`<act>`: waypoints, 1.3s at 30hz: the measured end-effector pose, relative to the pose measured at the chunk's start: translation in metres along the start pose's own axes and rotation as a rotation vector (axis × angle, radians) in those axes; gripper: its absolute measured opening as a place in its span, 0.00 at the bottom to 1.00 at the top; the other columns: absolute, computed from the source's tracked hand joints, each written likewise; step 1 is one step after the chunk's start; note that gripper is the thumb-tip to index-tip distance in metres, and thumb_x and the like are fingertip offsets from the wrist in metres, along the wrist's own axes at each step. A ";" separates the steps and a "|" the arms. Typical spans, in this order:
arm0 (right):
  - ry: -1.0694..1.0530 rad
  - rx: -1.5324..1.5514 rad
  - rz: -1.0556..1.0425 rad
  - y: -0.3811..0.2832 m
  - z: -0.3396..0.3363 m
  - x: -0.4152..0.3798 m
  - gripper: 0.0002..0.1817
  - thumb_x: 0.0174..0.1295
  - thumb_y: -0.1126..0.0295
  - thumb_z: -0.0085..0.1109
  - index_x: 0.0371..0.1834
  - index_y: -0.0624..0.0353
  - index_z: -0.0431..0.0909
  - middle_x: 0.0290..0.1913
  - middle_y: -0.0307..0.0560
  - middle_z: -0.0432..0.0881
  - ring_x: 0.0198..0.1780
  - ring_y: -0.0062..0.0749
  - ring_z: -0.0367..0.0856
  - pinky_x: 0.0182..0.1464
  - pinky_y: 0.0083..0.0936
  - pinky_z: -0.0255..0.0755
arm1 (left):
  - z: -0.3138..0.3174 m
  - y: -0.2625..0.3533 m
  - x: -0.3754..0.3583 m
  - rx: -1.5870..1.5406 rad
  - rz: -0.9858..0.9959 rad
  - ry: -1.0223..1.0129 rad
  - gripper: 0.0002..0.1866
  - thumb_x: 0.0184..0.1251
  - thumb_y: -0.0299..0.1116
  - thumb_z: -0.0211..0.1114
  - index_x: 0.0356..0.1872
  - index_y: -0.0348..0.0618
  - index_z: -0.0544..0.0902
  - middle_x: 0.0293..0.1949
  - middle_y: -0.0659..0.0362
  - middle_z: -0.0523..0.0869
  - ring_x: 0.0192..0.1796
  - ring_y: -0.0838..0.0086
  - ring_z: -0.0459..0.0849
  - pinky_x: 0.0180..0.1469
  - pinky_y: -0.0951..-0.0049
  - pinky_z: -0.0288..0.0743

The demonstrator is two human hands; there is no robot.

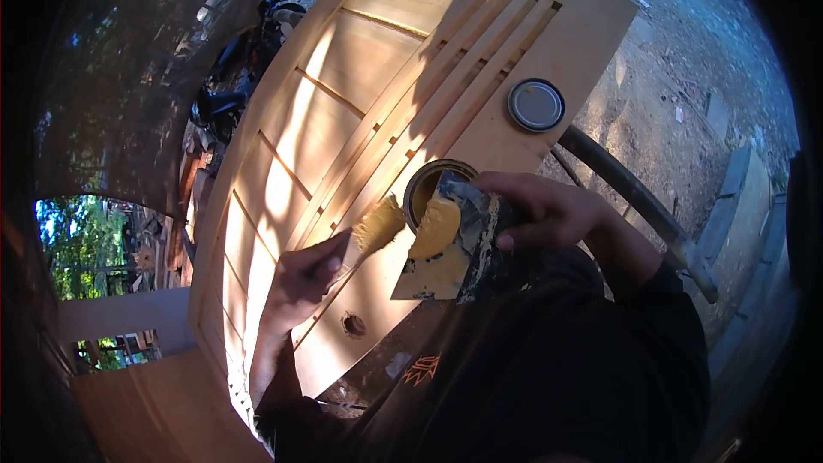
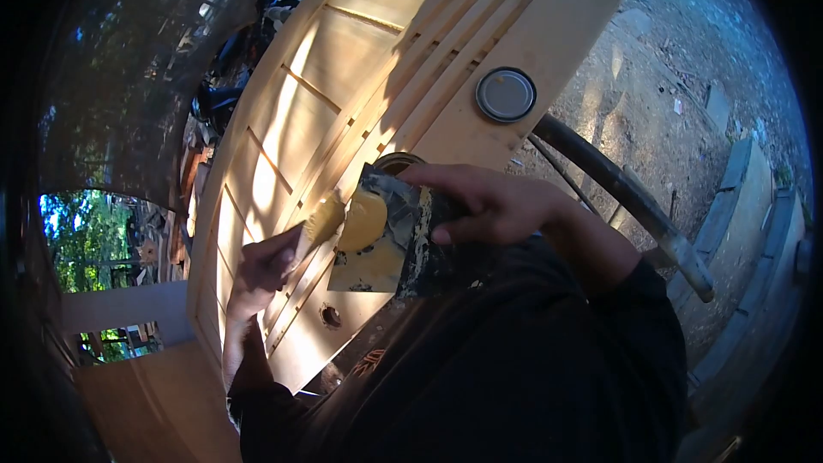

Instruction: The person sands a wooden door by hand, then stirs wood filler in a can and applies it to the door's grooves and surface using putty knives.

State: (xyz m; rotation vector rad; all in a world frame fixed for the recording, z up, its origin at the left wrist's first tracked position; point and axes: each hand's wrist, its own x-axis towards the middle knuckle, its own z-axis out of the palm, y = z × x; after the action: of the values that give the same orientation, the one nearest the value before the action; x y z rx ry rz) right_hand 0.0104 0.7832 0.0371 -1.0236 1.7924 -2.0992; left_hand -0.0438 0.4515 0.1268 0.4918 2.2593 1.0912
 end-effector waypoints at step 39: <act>0.666 0.178 0.182 -0.011 0.009 -0.122 0.35 0.54 0.76 0.62 0.65 0.68 0.59 0.61 0.52 0.67 0.65 0.35 0.64 0.66 0.30 0.56 | 0.091 0.132 0.187 0.787 0.329 -0.137 0.37 0.48 0.49 0.73 0.48 0.28 0.69 0.44 0.41 0.78 0.50 0.55 0.79 0.52 0.62 0.73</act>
State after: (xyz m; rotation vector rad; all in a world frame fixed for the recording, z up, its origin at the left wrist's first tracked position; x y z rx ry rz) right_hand 0.1096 0.8470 0.0022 -0.0964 1.8003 -2.6007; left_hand -0.1186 0.6860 0.1231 1.2401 2.4708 0.2317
